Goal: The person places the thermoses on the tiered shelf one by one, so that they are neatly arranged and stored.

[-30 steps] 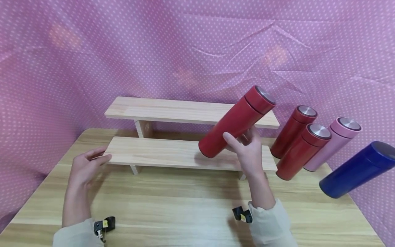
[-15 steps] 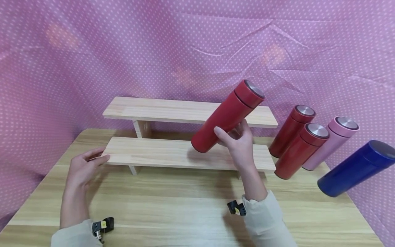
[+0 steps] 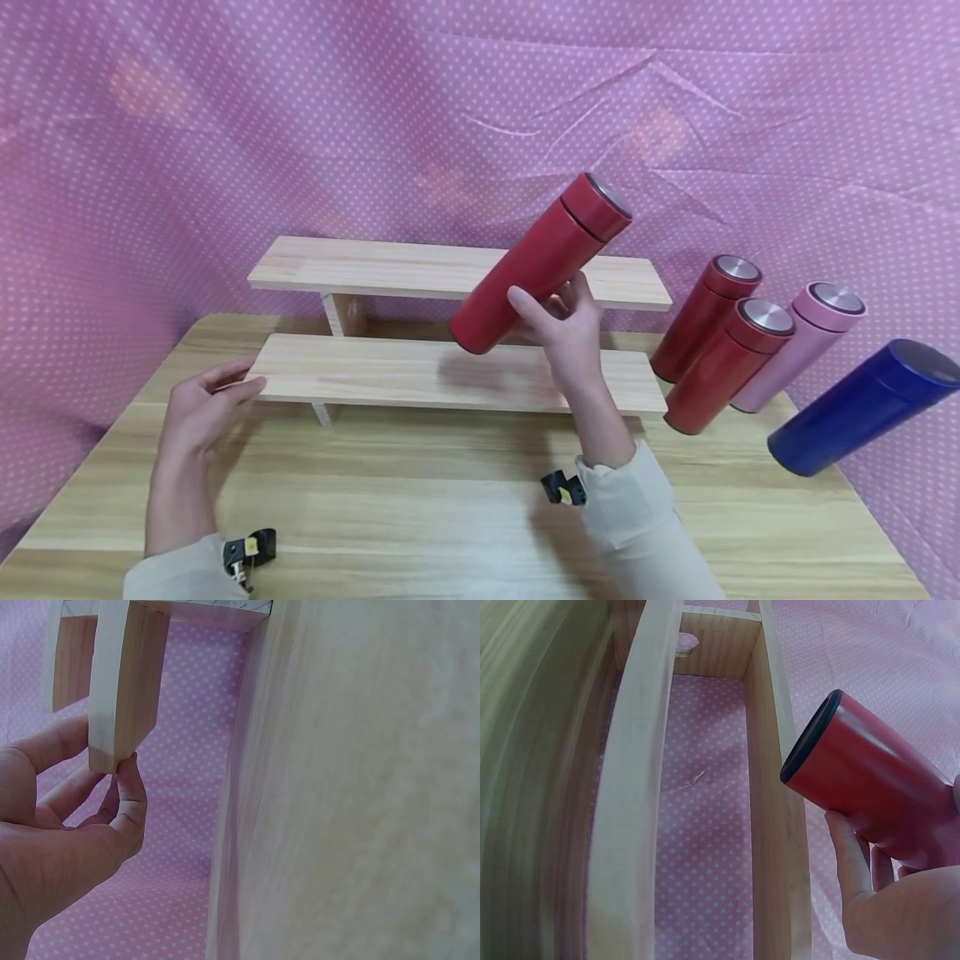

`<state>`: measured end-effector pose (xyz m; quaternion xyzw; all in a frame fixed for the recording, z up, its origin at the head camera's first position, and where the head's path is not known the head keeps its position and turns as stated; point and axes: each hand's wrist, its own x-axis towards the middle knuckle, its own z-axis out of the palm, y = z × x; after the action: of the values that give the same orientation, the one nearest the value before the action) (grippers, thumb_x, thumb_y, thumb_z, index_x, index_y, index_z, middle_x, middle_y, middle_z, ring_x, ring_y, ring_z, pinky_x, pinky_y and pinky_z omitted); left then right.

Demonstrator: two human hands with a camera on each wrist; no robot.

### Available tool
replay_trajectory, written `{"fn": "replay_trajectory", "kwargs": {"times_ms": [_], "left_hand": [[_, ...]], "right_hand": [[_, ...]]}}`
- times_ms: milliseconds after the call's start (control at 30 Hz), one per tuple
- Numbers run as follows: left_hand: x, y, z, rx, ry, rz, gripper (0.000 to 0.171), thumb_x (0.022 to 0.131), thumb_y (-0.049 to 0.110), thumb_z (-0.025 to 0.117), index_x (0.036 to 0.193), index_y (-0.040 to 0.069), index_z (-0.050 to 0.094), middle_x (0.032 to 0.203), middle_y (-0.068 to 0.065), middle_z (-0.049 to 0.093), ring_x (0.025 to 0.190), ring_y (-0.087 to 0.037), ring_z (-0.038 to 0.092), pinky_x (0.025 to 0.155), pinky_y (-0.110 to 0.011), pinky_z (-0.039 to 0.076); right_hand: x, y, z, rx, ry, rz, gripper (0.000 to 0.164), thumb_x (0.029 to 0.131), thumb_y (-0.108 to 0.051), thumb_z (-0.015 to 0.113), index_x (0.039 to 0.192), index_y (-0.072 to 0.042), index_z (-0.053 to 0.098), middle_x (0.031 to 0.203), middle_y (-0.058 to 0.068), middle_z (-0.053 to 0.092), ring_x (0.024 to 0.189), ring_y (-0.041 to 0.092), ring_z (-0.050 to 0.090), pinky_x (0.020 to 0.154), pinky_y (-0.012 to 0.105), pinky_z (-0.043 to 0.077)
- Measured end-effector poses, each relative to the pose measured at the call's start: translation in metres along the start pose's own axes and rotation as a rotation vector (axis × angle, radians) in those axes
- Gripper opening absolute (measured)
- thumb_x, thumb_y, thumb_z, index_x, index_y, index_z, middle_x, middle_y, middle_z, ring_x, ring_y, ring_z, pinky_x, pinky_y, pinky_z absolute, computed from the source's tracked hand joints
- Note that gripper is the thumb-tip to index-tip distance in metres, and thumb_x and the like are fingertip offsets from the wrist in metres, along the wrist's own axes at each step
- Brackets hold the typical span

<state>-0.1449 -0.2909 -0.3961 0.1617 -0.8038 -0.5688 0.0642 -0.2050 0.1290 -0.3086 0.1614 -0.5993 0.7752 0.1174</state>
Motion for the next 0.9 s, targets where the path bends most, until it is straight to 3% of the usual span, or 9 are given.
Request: {"fn": "replay_trajectory", "kwargs": {"times_ms": [133, 433, 900], "left_hand": [[0.000, -0.001, 0.000, -0.002, 0.002, 0.000, 0.066, 0.094, 0.033, 0.076, 0.147, 0.003, 0.050, 0.128, 0.003, 0.054, 0.095, 0.004, 0.055, 0.081, -0.013, 0.050], [-0.003, -0.004, 0.003, -0.082, 0.002, 0.019, 0.060, 0.092, 0.026, 0.079, 0.143, 0.005, 0.056, 0.106, 0.021, 0.057, 0.088, 0.005, 0.060, 0.078, -0.016, 0.053], [-0.004, -0.001, 0.005, -0.007, 0.017, 0.011, 0.066, 0.095, 0.030, 0.075, 0.147, -0.001, 0.049, 0.124, 0.003, 0.054, 0.088, 0.003, 0.059, 0.076, -0.018, 0.053]], "right_hand": [[0.003, -0.001, 0.004, 0.009, -0.004, -0.018, 0.059, 0.088, -0.014, 0.079, 0.139, -0.013, 0.049, 0.130, 0.015, 0.060, 0.111, 0.034, 0.064, 0.082, 0.048, 0.059], [0.012, -0.008, 0.009, -0.020, -0.005, -0.044, 0.059, 0.089, -0.019, 0.077, 0.140, -0.014, 0.048, 0.129, 0.012, 0.060, 0.114, 0.032, 0.063, 0.082, 0.047, 0.059], [0.030, -0.010, 0.025, 0.067, -0.039, -0.068, 0.058, 0.089, -0.018, 0.076, 0.139, -0.012, 0.047, 0.130, 0.015, 0.058, 0.114, 0.036, 0.063, 0.081, 0.050, 0.059]]}}
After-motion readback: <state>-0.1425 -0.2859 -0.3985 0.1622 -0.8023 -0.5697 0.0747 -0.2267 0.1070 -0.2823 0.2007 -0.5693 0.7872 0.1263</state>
